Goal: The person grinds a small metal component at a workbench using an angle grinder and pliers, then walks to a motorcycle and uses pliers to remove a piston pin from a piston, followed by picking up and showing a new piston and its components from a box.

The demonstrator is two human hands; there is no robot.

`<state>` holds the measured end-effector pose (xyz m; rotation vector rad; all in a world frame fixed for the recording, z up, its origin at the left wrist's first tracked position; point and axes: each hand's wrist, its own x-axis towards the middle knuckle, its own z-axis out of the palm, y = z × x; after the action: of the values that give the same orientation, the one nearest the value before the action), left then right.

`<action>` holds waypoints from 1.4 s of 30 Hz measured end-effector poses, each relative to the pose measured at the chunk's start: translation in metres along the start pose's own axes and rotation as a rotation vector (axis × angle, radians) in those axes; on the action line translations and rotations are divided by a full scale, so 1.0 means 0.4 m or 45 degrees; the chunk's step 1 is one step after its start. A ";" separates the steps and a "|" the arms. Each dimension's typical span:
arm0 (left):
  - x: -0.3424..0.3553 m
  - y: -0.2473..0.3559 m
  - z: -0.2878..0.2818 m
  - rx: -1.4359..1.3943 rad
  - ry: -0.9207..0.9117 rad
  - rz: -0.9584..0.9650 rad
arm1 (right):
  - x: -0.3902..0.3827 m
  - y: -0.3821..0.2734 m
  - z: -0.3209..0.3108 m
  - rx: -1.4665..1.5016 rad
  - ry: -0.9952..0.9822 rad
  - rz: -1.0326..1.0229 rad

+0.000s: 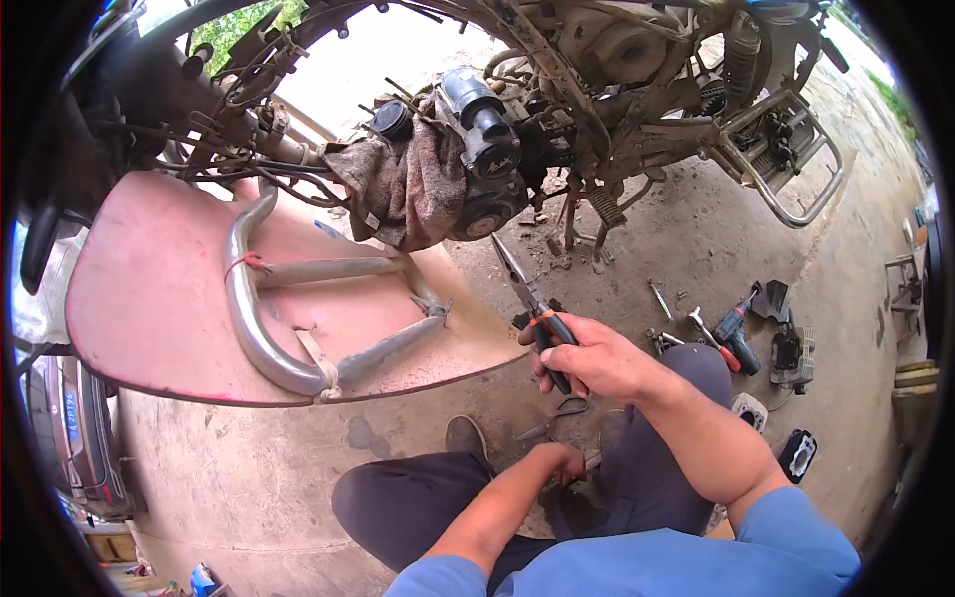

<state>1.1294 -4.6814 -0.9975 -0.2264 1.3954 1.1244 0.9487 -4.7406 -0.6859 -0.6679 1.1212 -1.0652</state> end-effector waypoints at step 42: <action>-0.982 0.069 -0.717 -1.641 2.343 1.624 | 0.503 -0.354 -0.016 -0.388 0.113 0.157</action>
<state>1.0058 -5.0634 -0.7219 -1.8479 2.0105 3.2497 0.9077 -4.9796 -0.6427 -0.7850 1.4000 -0.8333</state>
